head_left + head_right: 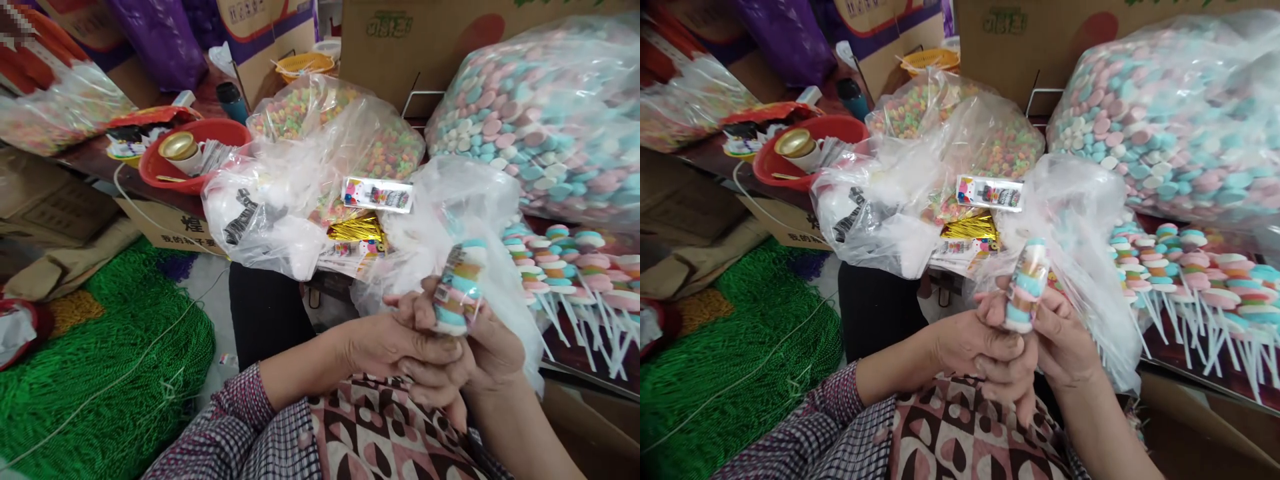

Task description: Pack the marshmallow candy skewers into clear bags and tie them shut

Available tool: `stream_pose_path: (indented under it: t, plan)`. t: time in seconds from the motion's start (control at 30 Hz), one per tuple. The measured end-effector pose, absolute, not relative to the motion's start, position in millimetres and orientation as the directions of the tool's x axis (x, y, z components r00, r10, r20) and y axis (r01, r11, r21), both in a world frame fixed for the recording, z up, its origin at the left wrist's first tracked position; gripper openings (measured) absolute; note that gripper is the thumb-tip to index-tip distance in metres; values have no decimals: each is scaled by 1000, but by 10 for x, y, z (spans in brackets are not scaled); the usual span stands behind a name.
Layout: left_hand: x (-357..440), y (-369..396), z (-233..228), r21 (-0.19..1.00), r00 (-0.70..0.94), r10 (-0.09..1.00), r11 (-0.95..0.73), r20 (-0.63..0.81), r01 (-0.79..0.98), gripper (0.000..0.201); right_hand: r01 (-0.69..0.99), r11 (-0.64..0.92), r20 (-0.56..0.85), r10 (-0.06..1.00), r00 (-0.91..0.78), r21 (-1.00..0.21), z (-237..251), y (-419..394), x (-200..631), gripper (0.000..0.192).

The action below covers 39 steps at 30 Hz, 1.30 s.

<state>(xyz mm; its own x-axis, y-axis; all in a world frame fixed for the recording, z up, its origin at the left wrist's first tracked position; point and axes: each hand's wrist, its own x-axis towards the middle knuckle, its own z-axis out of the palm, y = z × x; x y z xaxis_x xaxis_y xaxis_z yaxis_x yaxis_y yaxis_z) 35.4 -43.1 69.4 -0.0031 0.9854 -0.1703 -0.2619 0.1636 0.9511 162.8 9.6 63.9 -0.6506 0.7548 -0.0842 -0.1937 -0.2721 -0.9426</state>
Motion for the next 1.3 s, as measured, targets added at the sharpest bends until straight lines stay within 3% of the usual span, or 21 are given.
stream_pose_path:
  t: [0.1,0.2,0.3,0.4,0.47,0.53,0.63,0.7,0.77,0.8,0.9,0.97,1.1,1.3]
  plan:
    - [241,-401,741,974,43,984,175,-170,-143,44,-175,-142,-41,877,-480,-974,561,77,1559,33]
    - [109,-406,748,984,90,982,172,-168,-49,43,-195,-3,68,933,-354,-981,544,130,1563,24]
    - [33,-443,711,978,297,941,192,-161,-80,44,-225,30,126,897,-424,-974,645,212,1612,21]
    - [4,-461,663,933,567,813,294,-130,-209,47,-194,4,118,806,-580,-981,775,278,1615,22]
    - [-5,-451,634,960,454,881,227,-132,-161,42,-122,17,79,847,-526,-992,797,300,1543,20]
    - [-24,-428,600,994,112,989,93,-99,60,29,-39,24,37,923,-383,-999,759,317,1415,20]
    - [-116,-389,529,954,-269,962,46,37,296,12,60,53,29,937,-349,-997,683,398,1185,24]
    - [-232,-361,474,982,-375,926,32,40,185,14,117,127,55,873,-485,-985,664,525,1038,30]
    - [-372,-329,422,995,-451,892,-23,-22,-94,22,242,280,85,798,-597,-929,655,707,891,33]
    - [-440,-312,400,967,-480,875,-65,-63,-247,26,349,382,96,779,-620,-856,640,807,814,32]
    - [-590,-271,356,815,-506,847,-172,-165,-553,31,665,584,37,763,-645,-466,527,1072,573,25]
    - [-629,-261,343,743,-481,852,-184,-205,-643,31,715,609,-21,756,-654,-343,413,1170,432,21]
    - [-626,-264,340,675,-446,859,-173,-253,-717,33,742,628,-46,755,-654,-235,240,1195,287,21]
    - [-618,-247,331,636,-449,841,-174,-301,-752,33,742,638,-33,753,-657,-204,210,1221,332,30]
